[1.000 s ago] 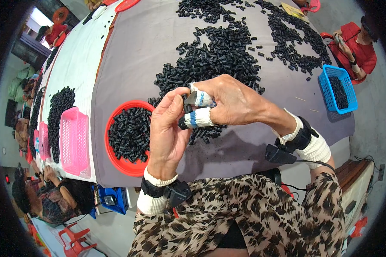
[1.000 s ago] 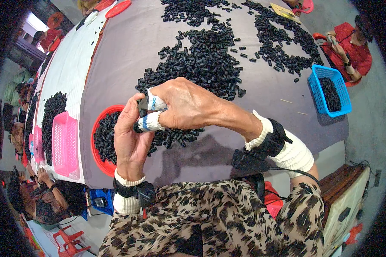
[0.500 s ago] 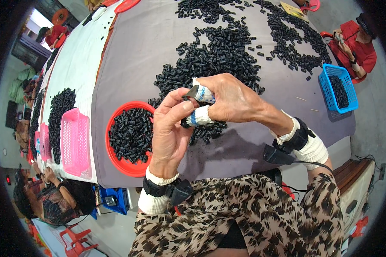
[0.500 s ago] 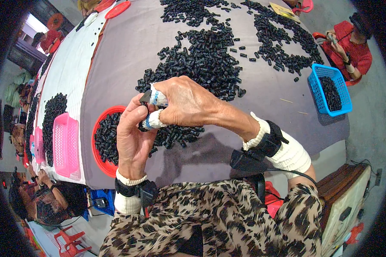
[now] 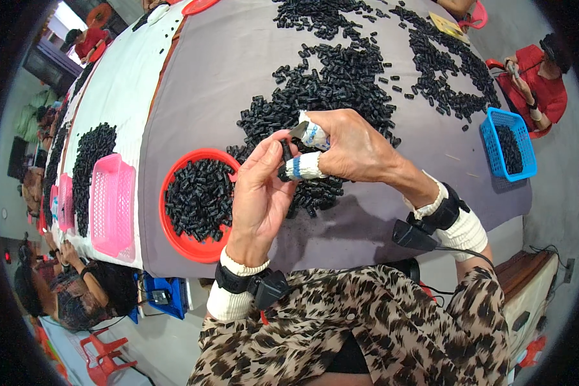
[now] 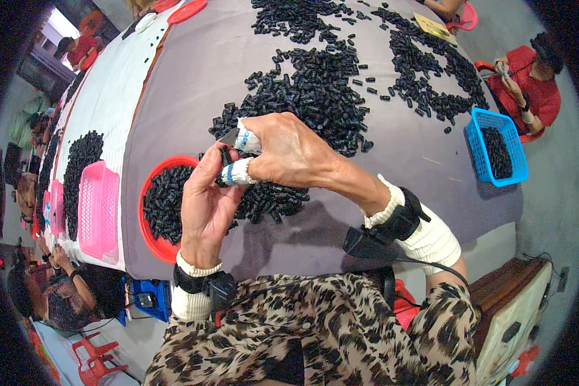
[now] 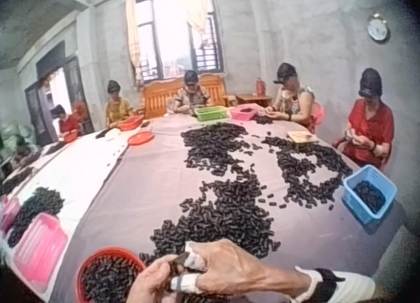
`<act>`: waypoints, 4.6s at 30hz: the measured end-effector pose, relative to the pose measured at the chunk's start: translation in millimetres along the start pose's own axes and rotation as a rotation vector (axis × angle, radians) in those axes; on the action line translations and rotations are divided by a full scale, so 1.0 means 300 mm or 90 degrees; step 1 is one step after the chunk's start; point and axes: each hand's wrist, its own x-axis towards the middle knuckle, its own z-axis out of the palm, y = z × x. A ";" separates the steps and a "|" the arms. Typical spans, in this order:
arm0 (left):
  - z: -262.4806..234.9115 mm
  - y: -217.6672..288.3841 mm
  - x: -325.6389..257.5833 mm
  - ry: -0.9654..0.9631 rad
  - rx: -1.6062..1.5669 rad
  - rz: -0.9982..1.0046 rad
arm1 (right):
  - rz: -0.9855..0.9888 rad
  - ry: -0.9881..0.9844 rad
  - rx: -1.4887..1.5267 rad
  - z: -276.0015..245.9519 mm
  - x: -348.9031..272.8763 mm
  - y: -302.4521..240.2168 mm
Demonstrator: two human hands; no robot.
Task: Assembling small black plastic components by hand at a factory workstation.
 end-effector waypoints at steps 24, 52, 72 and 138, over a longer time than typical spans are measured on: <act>-0.134 0.079 -0.050 0.089 0.124 0.065 | 0.083 -0.059 -0.023 0.074 0.020 -0.019; -0.277 -0.105 0.145 -0.019 1.265 0.319 | 0.200 -0.019 0.169 -0.012 -0.080 0.216; -0.047 0.086 0.055 -0.068 -0.071 0.029 | 0.009 -0.034 0.136 -0.005 0.025 0.022; 0.071 0.068 -0.004 -0.017 0.110 0.086 | -0.100 -0.101 -0.010 -0.019 0.045 -0.047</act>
